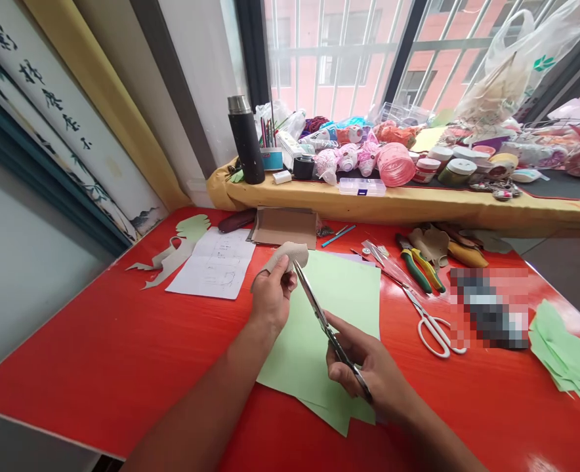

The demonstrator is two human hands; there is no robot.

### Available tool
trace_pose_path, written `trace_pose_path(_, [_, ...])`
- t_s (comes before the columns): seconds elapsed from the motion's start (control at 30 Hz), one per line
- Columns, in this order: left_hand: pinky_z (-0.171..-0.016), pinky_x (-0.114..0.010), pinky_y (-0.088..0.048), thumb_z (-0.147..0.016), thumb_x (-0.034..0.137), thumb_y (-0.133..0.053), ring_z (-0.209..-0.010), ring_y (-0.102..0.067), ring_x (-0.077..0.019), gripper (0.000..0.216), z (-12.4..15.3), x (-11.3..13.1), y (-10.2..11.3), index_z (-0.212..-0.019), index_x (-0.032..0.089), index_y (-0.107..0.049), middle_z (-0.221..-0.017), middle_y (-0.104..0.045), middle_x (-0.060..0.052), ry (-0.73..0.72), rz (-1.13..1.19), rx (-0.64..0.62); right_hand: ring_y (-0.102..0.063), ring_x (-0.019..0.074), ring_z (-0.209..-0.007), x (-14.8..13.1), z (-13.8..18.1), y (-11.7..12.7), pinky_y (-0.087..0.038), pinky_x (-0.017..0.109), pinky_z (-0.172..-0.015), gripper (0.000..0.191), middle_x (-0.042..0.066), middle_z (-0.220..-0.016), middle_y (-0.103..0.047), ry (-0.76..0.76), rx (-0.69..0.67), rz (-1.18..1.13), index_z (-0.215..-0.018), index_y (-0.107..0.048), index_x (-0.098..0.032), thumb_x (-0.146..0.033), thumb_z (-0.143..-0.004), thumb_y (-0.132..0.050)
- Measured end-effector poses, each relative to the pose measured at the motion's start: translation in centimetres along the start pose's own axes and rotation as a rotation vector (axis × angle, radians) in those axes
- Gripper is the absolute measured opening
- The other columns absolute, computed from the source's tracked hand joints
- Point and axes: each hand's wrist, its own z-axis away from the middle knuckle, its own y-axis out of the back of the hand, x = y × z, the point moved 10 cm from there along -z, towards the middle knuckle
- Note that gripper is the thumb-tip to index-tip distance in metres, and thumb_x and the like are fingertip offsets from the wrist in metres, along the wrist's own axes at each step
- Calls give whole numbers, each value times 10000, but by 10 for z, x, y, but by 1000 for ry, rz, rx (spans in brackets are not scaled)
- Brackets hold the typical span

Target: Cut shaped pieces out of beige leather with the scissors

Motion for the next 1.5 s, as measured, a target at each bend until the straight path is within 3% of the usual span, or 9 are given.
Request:
trace_pose_path(0.17, [-542,-207,-413,-685,373,-987,-564,-517,-72,403,-5,14,4,-812,155,-672,-671,-580,34,-69,11,17,-372,130,-592,5,0,0,-321,265,-507,1051,-44,-744,-536,-31,-23,54,-1675,-527,-196,-702,-828,-888])
trace_pose_path(0.4, [-532,-235,-372,-668,433,-995,-561,-477,-74,449,-1,24,-4,-733,161,-644,-655,-553,35,-158,-76,-27,-388,144,-599,2,-1,0,-325,279,-526,1069,-42,-737,-538,-31,-12,114,-1676,-529,-192,-744,-823,-861])
trace_pose_path(0.7, [-526,-248,-347,-648,451,-1011,-577,-447,-79,449,11,17,-21,-778,146,-708,-671,-544,32,-109,-133,-135,-402,127,-511,4,-2,13,-388,268,-448,1067,-44,-709,-550,42,22,77,-1685,-516,-185,-739,-836,-850])
trace_pose_path(0.87, [-557,-246,-384,-647,449,-1019,-610,-460,-79,450,13,13,-22,-804,142,-729,-718,-598,17,-101,-139,-137,-437,135,-540,3,-2,13,-434,277,-469,1020,-25,-735,-582,38,32,70,-1677,-530,-188,-701,-858,-858])
trace_pose_path(1.13, [-537,-242,-380,-626,468,-1035,-587,-452,-73,485,15,7,-26,-748,147,-693,-692,-569,25,-63,-116,-178,-426,130,-524,1,-2,16,-426,283,-464,1026,-23,-734,-592,40,63,59,-1673,-534,-182,-691,-848,-871])
trace_pose_path(1.5, [-555,-250,-388,-637,473,-1031,-621,-469,-82,482,17,3,-28,-810,140,-728,-754,-608,4,-49,-127,-214,-409,123,-528,-6,0,13,-380,285,-485,1078,-40,-728,-571,12,64,31,-1677,-515,-148,-699,-830,-887])
